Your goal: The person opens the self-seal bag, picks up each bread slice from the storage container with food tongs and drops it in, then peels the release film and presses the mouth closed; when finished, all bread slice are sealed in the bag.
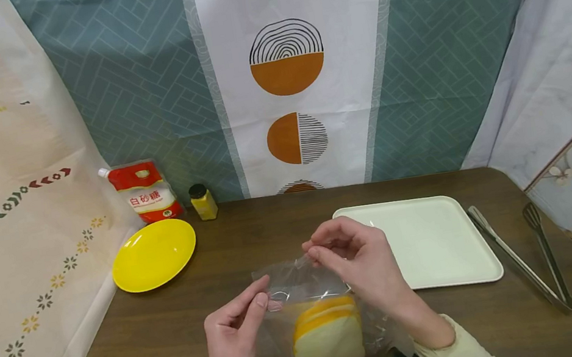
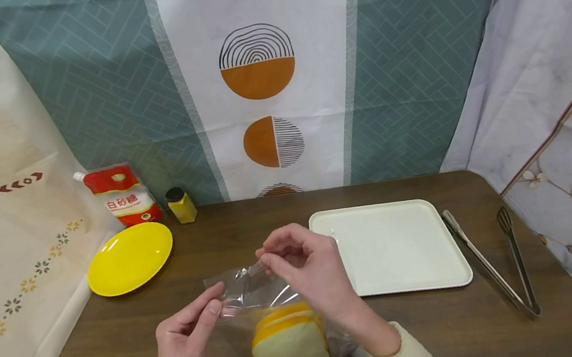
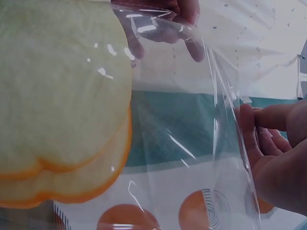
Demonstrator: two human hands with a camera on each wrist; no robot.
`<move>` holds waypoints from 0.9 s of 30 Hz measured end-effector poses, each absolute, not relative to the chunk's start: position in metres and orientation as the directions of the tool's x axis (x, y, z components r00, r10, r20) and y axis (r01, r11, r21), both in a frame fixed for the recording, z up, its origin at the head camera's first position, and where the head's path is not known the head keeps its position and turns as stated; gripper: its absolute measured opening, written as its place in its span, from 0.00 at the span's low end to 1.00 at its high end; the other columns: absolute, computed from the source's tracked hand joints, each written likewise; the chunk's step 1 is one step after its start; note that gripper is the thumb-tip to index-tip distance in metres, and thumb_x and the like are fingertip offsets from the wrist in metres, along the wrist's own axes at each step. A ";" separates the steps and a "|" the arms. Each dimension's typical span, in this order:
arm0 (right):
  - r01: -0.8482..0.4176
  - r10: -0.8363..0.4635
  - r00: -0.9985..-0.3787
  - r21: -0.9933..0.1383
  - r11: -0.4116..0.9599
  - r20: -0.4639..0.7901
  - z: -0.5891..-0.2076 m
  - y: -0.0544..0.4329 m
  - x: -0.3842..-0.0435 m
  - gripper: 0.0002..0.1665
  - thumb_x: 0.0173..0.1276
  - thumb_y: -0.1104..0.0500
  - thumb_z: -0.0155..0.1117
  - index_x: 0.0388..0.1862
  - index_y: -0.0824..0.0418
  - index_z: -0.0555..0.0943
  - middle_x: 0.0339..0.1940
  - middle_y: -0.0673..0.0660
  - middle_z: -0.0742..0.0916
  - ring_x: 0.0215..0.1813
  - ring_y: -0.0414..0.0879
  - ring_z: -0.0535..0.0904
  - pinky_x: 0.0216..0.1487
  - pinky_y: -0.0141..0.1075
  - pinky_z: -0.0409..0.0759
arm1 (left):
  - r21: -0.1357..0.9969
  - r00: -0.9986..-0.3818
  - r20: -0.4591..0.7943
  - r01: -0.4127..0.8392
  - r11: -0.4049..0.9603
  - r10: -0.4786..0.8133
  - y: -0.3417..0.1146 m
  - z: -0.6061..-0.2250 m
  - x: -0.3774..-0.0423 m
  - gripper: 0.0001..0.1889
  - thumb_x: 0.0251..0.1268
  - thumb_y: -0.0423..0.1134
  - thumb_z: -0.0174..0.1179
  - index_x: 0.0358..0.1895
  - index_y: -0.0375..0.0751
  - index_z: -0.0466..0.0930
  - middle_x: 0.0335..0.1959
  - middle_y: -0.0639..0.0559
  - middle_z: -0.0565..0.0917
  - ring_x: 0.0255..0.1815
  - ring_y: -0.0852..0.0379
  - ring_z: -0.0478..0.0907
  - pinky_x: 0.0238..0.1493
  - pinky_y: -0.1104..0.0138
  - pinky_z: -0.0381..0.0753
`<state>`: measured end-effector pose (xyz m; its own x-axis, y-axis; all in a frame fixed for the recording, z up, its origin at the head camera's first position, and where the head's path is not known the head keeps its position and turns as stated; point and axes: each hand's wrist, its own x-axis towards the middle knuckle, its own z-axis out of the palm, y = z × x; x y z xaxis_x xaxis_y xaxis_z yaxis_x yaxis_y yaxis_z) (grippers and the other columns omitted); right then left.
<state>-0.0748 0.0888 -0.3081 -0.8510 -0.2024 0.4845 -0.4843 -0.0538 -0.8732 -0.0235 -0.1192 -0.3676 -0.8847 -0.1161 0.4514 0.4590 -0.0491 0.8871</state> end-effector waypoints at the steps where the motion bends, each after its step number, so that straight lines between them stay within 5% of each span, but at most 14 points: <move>1: -0.482 -0.198 -0.853 -0.874 -0.059 0.484 -0.308 0.090 -0.075 0.11 0.61 0.75 0.70 0.41 0.68 0.82 0.36 0.59 0.89 0.38 0.54 0.88 0.40 0.43 0.86 | 0.886 -0.884 0.453 0.461 -0.049 -0.117 -0.119 -0.368 -0.023 0.14 0.66 0.18 0.57 0.53 0.23 0.82 0.27 0.43 0.88 0.40 0.55 0.87 0.50 0.69 0.81; 17: -0.461 0.003 -0.887 -0.887 -0.002 0.461 -0.301 0.155 -0.088 0.11 0.60 0.77 0.70 0.41 0.74 0.81 0.34 0.61 0.89 0.30 0.49 0.86 0.37 0.40 0.86 | 0.871 -0.870 0.476 0.486 -0.066 -0.127 -0.122 -0.370 -0.024 0.10 0.67 0.18 0.56 0.48 0.24 0.84 0.29 0.44 0.88 0.35 0.54 0.87 0.50 0.68 0.81; 27: -0.486 0.059 -0.874 -0.869 -0.086 0.483 -0.303 0.204 -0.097 0.11 0.64 0.77 0.66 0.45 0.74 0.79 0.36 0.58 0.90 0.36 0.46 0.87 0.40 0.34 0.85 | 0.879 -0.877 0.463 0.473 -0.056 -0.132 -0.123 -0.368 -0.025 0.10 0.67 0.20 0.57 0.48 0.23 0.84 0.33 0.42 0.89 0.33 0.52 0.88 0.50 0.66 0.82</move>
<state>-0.0969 0.2041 -0.3032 -0.8736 0.0591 0.4830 -0.4865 -0.0864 -0.8694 -0.0249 -0.1230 -0.3678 -0.8765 -0.1316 0.4630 0.4729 -0.0564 0.8793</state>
